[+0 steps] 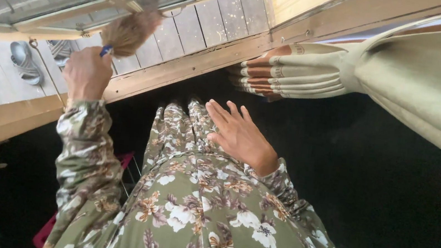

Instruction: The person uses a small brush to sweep dust and debris from a wooden windowsill. The camera remains in a fixed first-person view as the person repeatedly brushes along the sill's length.

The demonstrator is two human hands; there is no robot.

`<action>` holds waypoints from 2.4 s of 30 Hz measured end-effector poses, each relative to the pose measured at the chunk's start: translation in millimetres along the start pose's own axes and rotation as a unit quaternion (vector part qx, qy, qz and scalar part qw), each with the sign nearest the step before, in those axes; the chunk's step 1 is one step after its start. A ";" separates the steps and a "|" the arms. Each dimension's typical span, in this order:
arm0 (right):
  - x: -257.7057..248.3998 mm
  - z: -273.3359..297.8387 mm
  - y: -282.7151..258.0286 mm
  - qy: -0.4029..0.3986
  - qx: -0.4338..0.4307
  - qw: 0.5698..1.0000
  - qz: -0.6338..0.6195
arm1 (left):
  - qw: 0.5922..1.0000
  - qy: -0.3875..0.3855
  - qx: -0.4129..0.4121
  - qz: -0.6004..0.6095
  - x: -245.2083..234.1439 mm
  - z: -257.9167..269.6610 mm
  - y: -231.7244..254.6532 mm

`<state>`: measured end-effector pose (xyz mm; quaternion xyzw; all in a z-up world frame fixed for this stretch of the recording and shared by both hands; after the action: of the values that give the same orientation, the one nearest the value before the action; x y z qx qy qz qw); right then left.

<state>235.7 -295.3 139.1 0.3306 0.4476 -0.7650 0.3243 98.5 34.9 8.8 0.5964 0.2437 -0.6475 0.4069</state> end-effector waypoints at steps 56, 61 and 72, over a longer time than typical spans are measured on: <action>-4.9 6.0 -5.9 -0.076 -0.084 0.992 0.052 | 0.910 -0.137 -0.262 0.290 95.1 256.1 17.8; -6.9 8.7 -5.5 -0.064 -0.100 0.991 0.059 | 0.915 -0.102 -0.297 0.253 127.4 270.0 -17.7; -5.7 22.6 4.6 -0.075 -0.104 0.990 0.063 | 0.917 -0.084 -0.308 0.241 125.7 269.3 -26.9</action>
<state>237.7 -316.3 150.1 0.2640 0.4772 -0.7150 0.4375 -72.7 -195.7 -72.1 0.4260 0.2451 -0.4700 0.7332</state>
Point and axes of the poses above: each hand's wrist, its own z-axis away from the middle knuckle, its own x-axis out of the palm, y = z × x, the point moved 9 cm from there along -z, towards the middle knuckle, and after that the axes turned 11 degrees about y, right-handed, at the moved point
